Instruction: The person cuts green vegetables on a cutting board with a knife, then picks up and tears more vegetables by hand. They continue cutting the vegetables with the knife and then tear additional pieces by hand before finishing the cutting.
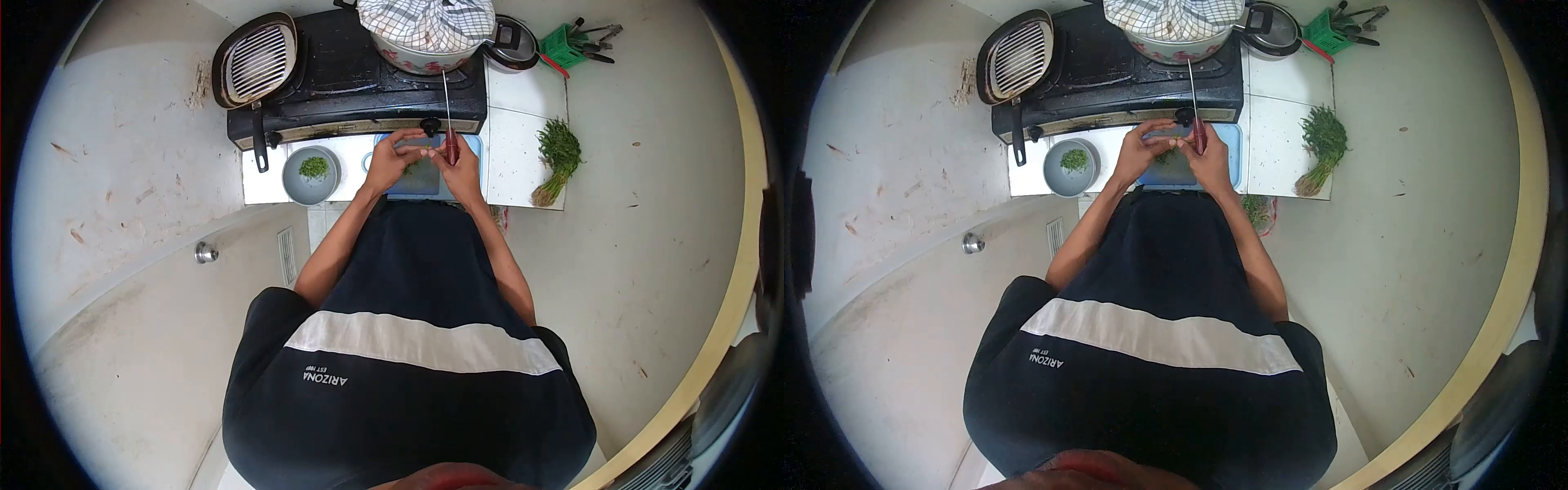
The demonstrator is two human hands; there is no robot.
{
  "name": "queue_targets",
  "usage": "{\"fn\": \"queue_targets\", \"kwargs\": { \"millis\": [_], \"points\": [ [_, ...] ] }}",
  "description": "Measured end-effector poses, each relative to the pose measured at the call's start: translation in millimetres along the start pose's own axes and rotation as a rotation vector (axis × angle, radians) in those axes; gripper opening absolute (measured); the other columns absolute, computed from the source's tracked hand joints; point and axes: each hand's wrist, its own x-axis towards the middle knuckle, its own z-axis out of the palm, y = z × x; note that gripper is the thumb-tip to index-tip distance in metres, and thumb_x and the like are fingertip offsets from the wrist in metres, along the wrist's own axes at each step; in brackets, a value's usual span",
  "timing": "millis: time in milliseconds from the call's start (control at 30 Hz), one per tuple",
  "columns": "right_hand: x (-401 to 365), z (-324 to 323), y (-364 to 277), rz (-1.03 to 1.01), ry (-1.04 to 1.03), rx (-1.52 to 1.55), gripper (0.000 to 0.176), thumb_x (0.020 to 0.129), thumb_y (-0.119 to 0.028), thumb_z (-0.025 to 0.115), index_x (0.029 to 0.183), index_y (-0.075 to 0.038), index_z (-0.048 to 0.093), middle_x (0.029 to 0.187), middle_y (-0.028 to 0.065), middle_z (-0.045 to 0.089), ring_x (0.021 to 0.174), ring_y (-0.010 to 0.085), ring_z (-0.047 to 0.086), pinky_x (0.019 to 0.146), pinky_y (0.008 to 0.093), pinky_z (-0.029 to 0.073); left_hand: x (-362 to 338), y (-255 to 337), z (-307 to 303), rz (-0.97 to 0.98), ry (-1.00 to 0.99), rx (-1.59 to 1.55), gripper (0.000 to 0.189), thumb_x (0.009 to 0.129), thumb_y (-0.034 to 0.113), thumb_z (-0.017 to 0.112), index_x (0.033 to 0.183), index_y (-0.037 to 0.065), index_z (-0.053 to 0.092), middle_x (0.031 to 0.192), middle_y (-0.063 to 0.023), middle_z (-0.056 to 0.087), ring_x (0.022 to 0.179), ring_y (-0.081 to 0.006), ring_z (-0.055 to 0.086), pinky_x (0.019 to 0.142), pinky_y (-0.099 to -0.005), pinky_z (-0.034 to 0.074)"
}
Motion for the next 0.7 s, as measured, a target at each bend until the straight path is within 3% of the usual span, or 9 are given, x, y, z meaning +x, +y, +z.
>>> {"fn": "queue_targets", "kwargs": {
  "millis": [300, 367, 433, 467, 533, 567, 633, 700],
  "points": [
    [-3.1, 12.5, 11.1, 0.019, 0.022, 0.120, 0.021, 0.096, -0.013, 0.076, 0.101, -0.002, 0.058, 0.094, 0.0073, 0.070, 0.087, 0.0124, 0.065, 0.079, 0.0295, 0.053, -3.1, -0.5, -11.5, 0.007, -0.038, 0.039, 0.057, 0.086, -0.002, 0.080, 0.139, 0.000, 0.058, 0.134, -0.0137, 0.064, 0.111, -0.0200, 0.070, 0.095, -0.0303, 0.056],
    [-3.1, 14.3, 6.8, 0.002, 0.059, 0.198, 0.022, 0.095, -0.014, 0.076, 0.098, -0.002, 0.058, 0.092, 0.0066, 0.070, 0.087, 0.0119, 0.063, 0.079, 0.0296, 0.051, -1.6, 2.1, -16.2, -0.036, -0.095, -0.006, 0.065, 0.085, -0.002, 0.081, 0.144, 0.001, 0.053, 0.143, -0.0144, 0.057, 0.116, -0.0210, 0.067, 0.096, -0.0313, 0.056],
    [-4.2, 15.3, 0.2, -0.162, 0.057, 0.364, 0.021, 0.096, -0.013, 0.075, 0.100, -0.003, 0.058, 0.104, 0.0080, 0.072, 0.092, 0.0126, 0.063, 0.083, 0.0307, 0.051, -2.8, 7.8, -20.4, -0.066, -0.136, -0.029, 0.071, 0.085, -0.001, 0.082, 0.148, 0.003, 0.048, 0.147, -0.0148, 0.053, 0.117, -0.0218, 0.066, 0.098, -0.0335, 0.056],
    [-6.0, 13.5, -2.6, -0.160, 0.066, 0.365, 0.021, 0.096, -0.013, 0.075, 0.100, -0.003, 0.058, 0.104, 0.0080, 0.072, 0.092, 0.0126, 0.063, 0.083, 0.0307, 0.051, -3.4, 10.6, -23.3, -0.095, -0.171, -0.052, 0.078, 0.084, -0.001, 0.083, 0.152, 0.004, 0.044, 0.151, -0.0151, 0.049, 0.118, -0.0227, 0.065, 0.100, -0.0357, 0.055],
    [-13.4, 6.2, -12.4, -0.035, -0.142, 0.438, 0.024, 0.094, -0.013, 0.077, 0.106, -0.002, 0.059, 0.116, 0.0084, 0.071, 0.096, 0.0135, 0.062, 0.087, 0.0322, 0.051, -1.6, 13.9, -31.1, -0.111, -0.233, -0.049, 0.085, 0.084, -0.001, 0.083, 0.156, 0.007, 0.038, 0.156, -0.0166, 0.043, 0.120, -0.0243, 0.064, 0.101, -0.0369, 0.055],
    [-16.0, 4.6, -15.9, -0.031, -0.129, 0.438, 0.024, 0.094, -0.013, 0.077, 0.106, -0.002, 0.059, 0.116, 0.0084, 0.071, 0.096, 0.0135, 0.062, 0.087, 0.0322, 0.051, 0.5, 15.6, -34.7, -0.122, -0.287, -0.046, 0.092, 0.083, -0.002, 0.082, 0.160, 0.009, 0.033, 0.160, -0.0181, 0.037, 0.122, -0.0259, 0.064, 0.102, -0.0381, 0.054],
    [-21.5, 4.0, -18.5, -0.025, -0.226, 0.133, 0.030, 0.092, -0.013, 0.080, 0.112, -0.002, 0.060, 0.116, 0.0074, 0.070, 0.095, 0.0135, 0.061, 0.088, 0.0321, 0.051, 4.7, 19.4, -41.9, -0.158, -0.341, -0.028, 0.097, 0.083, -0.003, 0.082, 0.162, 0.011, 0.028, 0.162, -0.0196, 0.033, 0.124, -0.0275, 0.062, 0.101, -0.0384, 0.055],
    [-27.8, 11.8, -10.4, -0.009, -0.196, 0.125, 0.032, 0.091, -0.013, 0.080, 0.114, -0.001, 0.061, 0.113, 0.0069, 0.071, 0.094, 0.0131, 0.061, 0.088, 0.0316, 0.051, 8.7, 24.9, -46.5, -0.193, -0.395, -0.010, 0.103, 0.082, -0.004, 0.082, 0.164, 0.013, 0.024, 0.164, -0.0210, 0.029, 0.126, -0.0290, 0.061, 0.101, -0.0386, 0.056]
  ]
}}
